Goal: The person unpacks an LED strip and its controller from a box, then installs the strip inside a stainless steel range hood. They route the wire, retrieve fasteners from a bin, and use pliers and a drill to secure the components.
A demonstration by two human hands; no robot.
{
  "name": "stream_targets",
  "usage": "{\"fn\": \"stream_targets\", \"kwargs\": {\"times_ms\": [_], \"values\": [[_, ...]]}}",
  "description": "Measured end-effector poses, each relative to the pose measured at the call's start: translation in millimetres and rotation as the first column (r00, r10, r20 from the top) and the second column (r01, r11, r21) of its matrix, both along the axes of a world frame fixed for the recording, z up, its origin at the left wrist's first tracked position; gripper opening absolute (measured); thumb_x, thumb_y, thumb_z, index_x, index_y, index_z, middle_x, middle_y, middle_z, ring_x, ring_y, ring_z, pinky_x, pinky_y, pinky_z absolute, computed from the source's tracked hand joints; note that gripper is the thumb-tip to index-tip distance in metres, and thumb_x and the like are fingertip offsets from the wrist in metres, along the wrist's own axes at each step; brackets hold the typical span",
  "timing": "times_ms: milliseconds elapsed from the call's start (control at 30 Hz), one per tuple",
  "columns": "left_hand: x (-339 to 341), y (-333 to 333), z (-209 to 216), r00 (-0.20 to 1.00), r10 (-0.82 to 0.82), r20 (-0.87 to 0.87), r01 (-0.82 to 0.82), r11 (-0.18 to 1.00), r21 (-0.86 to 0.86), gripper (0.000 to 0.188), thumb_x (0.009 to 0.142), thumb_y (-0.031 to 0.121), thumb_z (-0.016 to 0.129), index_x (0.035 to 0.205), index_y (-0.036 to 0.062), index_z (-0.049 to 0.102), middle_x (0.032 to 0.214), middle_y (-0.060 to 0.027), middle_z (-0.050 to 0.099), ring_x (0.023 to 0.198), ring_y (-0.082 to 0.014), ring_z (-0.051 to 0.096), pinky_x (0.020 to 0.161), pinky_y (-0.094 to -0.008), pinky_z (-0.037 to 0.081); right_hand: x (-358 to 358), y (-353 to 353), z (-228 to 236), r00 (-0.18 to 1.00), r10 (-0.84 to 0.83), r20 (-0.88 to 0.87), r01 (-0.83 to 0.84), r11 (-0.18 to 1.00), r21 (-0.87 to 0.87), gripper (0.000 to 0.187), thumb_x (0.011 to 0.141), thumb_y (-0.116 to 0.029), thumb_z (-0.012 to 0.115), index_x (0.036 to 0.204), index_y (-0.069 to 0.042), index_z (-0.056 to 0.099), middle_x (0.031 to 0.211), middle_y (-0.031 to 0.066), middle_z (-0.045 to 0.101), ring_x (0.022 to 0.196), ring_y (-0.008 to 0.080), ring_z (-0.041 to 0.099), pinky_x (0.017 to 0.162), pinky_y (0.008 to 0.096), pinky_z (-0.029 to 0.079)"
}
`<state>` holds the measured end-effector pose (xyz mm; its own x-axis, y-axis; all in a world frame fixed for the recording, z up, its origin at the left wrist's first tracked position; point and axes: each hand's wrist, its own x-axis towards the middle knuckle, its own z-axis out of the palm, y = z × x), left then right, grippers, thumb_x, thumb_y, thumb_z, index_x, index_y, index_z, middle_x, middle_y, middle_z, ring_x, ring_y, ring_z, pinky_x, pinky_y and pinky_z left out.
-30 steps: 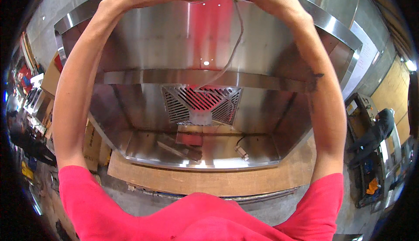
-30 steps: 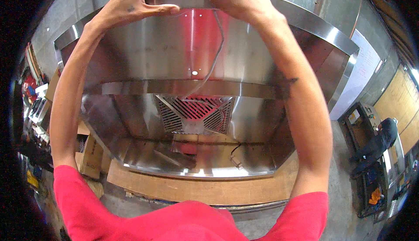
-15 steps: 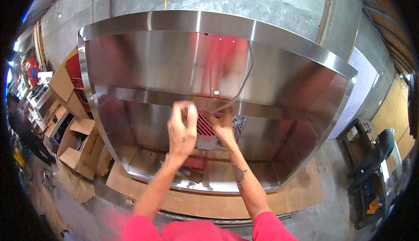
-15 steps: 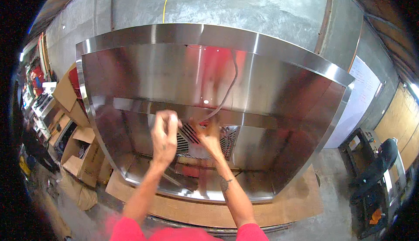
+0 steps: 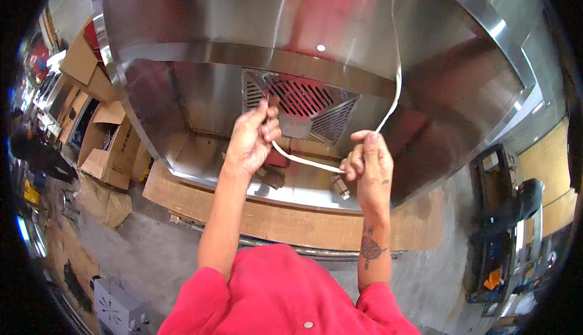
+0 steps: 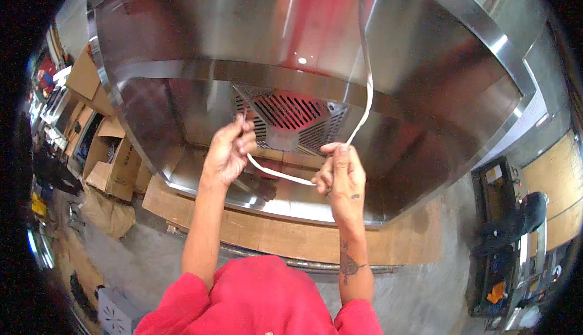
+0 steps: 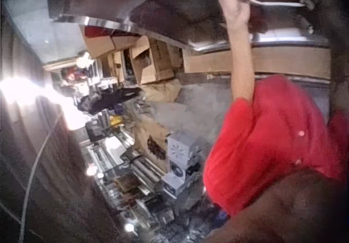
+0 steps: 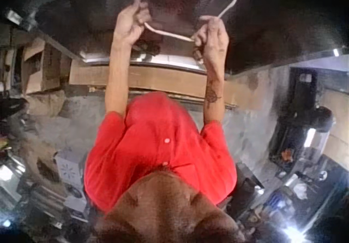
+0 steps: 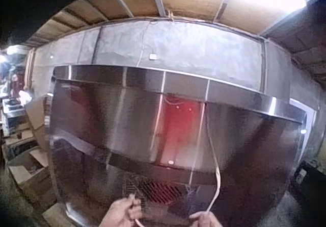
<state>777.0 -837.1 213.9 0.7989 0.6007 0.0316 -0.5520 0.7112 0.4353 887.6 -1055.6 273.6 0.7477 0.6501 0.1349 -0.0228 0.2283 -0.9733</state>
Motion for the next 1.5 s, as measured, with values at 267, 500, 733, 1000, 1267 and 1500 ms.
{"fn": "stream_targets", "kwargs": {"times_ms": [267,500,733,1000,1267,1500], "values": [[49.9,22.9,52.4,0.995,0.100,0.007,-0.097,0.948,0.303,0.022,0.105,0.014,0.057,0.119,-0.0028,0.061,0.098,-0.0047,0.061,0.066,-0.0067,0.043,0.058,-0.0243,0.039,37.4,-25.5,7.0,0.998,-0.063,0.004,0.062,0.996,0.060,0.035,0.111,-0.031,0.046,0.111,0.000,0.062,0.061,-0.0077,0.030,0.049,0.0028,0.028,0.052,0.0229,0.033],[68.9,12.9,55.9,0.963,0.221,-0.156,-0.087,0.800,0.594,0.027,0.104,0.015,0.059,0.124,-0.0025,0.063,0.094,-0.0031,0.064,0.065,-0.0058,0.042,0.061,-0.0244,0.039,65.5,-37.7,-0.8,0.987,-0.157,0.028,0.156,0.987,0.038,0.038,0.109,-0.037,0.051,0.108,-0.002,0.065,0.062,-0.0083,0.034,0.051,0.0023,0.029,0.050,0.0218,0.032],[96.2,19.3,-8.4,0.800,0.458,-0.388,-0.109,0.746,0.657,0.023,0.103,0.024,0.063,0.112,0.0031,0.067,0.085,-0.0009,0.065,0.059,-0.0034,0.045,0.049,-0.0223,0.033,75.2,-29.2,-0.5,0.985,-0.170,0.039,0.169,0.985,0.030,0.040,0.108,-0.040,0.051,0.106,-0.002,0.065,0.061,-0.0088,0.033,0.052,0.0027,0.028,0.052,0.0224,0.033],[117.0,22.4,7.6,0.823,0.343,-0.452,-0.134,0.891,0.434,0.011,0.100,0.011,0.062,0.100,-0.0001,0.064,0.080,-0.0061,0.066,0.051,-0.0035,0.039,0.044,-0.0206,0.029,87.2,-26.6,4.8,0.983,-0.173,0.069,0.168,0.983,0.070,0.038,0.109,-0.037,0.050,0.105,-0.001,0.065,0.060,-0.0083,0.032,0.049,0.0023,0.028,0.049,0.0226,0.033],[132.9,34.9,20.1,0.949,0.110,-0.295,-0.054,0.980,0.192,0.015,0.099,0.003,0.056,0.108,-0.0072,0.061,0.097,-0.0145,0.066,0.062,-0.0076,0.047,0.048,-0.0192,0.034,87.5,-28.5,9.9,0.972,-0.223,0.077,0.213,0.970,0.115,0.039,0.109,-0.035,0.050,0.105,0.001,0.064,0.060,-0.0078,0.031,0.049,0.0021,0.027,0.050,0.0224,0.035],[157.9,47.6,36.6,0.978,0.046,-0.204,-0.017,0.990,0.140,0.021,0.099,0.003,0.059,0.119,0.0006,0.060,0.106,-0.0093,0.065,0.086,-0.0093,0.060,0.050,-0.0186,0.037,87.8,-24.8,11.6,0.970,-0.231,0.077,0.217,0.963,0.157,0.038,0.110,-0.034,0.049,0.106,0.001,0.064,0.059,-0.0070,0.032,0.048,0.0023,0.029,0.052,0.0227,0.038]]}}
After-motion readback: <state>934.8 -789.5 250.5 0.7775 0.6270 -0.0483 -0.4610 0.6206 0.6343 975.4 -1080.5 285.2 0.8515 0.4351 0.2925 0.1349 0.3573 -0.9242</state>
